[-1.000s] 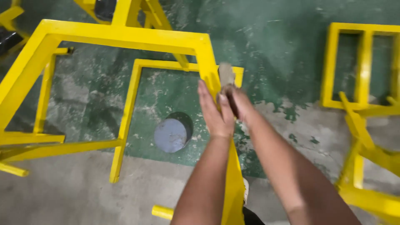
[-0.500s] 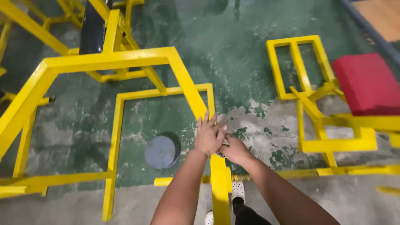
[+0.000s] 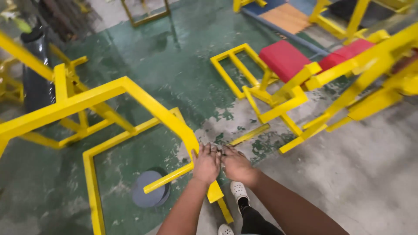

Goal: The recorder is wiping down yellow metal gym equipment and black padded benches using a cleaning cloth.

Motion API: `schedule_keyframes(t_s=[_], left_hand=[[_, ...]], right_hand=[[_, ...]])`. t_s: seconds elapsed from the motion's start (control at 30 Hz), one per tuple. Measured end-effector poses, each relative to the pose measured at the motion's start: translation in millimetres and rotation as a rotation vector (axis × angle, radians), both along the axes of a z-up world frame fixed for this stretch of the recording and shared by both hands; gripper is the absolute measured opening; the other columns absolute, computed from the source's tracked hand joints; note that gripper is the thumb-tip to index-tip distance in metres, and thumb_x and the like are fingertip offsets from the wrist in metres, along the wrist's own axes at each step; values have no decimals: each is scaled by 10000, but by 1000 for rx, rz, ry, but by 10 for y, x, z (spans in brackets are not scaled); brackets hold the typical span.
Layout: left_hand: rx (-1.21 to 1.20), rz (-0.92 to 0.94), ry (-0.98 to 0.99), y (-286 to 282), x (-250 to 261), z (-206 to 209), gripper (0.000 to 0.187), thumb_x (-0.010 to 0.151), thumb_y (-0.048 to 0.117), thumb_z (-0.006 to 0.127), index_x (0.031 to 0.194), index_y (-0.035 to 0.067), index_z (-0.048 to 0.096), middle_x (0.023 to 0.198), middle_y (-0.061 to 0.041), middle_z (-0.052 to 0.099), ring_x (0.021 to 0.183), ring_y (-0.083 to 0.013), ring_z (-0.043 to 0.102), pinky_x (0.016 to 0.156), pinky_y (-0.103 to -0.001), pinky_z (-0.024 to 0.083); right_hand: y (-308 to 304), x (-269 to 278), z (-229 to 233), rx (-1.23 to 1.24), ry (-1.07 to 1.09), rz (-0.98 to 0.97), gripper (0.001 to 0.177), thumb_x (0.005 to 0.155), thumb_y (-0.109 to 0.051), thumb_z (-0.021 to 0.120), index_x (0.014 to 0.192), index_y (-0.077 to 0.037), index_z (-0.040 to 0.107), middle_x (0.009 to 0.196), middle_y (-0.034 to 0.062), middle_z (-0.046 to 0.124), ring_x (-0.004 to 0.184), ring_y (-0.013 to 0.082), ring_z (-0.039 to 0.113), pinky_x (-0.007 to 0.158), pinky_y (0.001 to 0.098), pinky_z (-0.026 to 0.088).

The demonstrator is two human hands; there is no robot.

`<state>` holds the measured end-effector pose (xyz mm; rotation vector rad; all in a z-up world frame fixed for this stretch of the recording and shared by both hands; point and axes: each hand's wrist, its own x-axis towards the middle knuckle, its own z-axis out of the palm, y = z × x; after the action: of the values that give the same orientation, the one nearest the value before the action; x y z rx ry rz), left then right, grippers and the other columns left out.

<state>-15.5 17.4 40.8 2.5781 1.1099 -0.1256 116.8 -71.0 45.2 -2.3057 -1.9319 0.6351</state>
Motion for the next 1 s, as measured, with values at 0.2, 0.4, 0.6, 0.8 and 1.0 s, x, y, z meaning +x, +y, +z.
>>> schedule_keyframes(t_s=[0.2, 0.4, 0.6, 0.8, 1.0], left_hand=[[67, -203, -721, -424, 262, 635, 400, 1056, 223, 467, 1253, -42, 694, 1238, -349, 662, 1234, -501, 600, 1140, -577, 390], [-27, -297, -938, -615, 660, 878, 499, 1072, 450, 481, 705, 137, 609, 808, -102, 692, 928, -346, 699, 910, -445, 569], [-235, -272, -901, -1127, 998, 1685, 572, 780, 510, 859, 800, 38, 536, 796, -267, 593, 865, -506, 641, 723, -569, 509], [-476, -186, -952, -1718, 1648, 2237, 386, 745, 390, 870, 965, 165, 647, 837, -133, 677, 871, -344, 704, 721, -439, 534], [-609, -288, -1190, -2502, 2284, 3056, 410, 842, 255, 766, 1184, 62, 649, 1046, -60, 740, 907, -158, 699, 824, -292, 579]], right_hand=[[-607, 228, 496, 59, 131, -243, 486, 924, -234, 548, 1399, -157, 615, 1526, 111, 500, 1416, 325, 504, 1105, 445, 491], [-1233, 625, 1250, 511, 355, -327, 474, 870, -5, 495, 1320, 6, 643, 1325, 277, 620, 1238, 487, 584, 1042, 527, 500], [-1862, 1033, 1928, 705, 465, -434, 369, 771, -15, 622, 1119, -9, 745, 1288, 205, 710, 1217, 443, 644, 973, 508, 525], [-2713, 1785, 2511, 912, 325, -559, 305, 722, 11, 855, 1012, -25, 767, 1212, 130, 780, 1195, 297, 704, 1037, 438, 500], [-3316, 2628, 3863, 846, 418, -476, 550, 789, 175, 545, 1308, 6, 608, 1049, 98, 653, 858, 170, 598, 708, 253, 464]])
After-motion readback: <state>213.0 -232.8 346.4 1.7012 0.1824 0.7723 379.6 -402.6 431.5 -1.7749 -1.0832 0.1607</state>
